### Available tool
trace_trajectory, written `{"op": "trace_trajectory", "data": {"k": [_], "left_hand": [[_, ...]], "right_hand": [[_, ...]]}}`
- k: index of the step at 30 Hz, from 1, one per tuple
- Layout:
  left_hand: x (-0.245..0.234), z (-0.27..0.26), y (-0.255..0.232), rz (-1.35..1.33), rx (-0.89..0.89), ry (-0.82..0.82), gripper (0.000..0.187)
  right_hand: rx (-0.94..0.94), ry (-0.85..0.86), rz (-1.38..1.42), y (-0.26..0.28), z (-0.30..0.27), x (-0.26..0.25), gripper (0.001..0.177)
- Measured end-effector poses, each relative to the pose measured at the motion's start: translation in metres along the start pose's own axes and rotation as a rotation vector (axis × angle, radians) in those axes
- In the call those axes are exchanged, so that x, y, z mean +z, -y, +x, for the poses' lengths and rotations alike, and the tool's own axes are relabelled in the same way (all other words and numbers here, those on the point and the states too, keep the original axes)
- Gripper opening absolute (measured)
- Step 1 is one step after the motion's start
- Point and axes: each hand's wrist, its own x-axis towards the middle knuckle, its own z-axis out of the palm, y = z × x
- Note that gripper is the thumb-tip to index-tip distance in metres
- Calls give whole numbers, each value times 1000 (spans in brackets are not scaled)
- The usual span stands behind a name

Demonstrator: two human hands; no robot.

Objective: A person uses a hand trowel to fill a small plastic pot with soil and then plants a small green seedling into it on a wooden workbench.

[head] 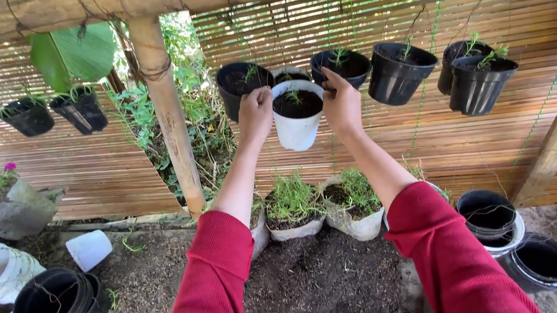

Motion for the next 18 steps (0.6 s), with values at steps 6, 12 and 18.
{"op": "trace_trajectory", "data": {"k": [6, 12, 18], "left_hand": [[1, -32, -20, 11, 12, 54, 54], [-7, -57, -2, -103, 95, 93, 46], [-79, -128, -41, -157, 256, 113, 34]], "right_hand": [[31, 53, 14, 18, -24, -10, 56], [-70, -53, 178, 13, -51, -10, 45], [121, -43, 545, 62, -148, -72, 31]]}}
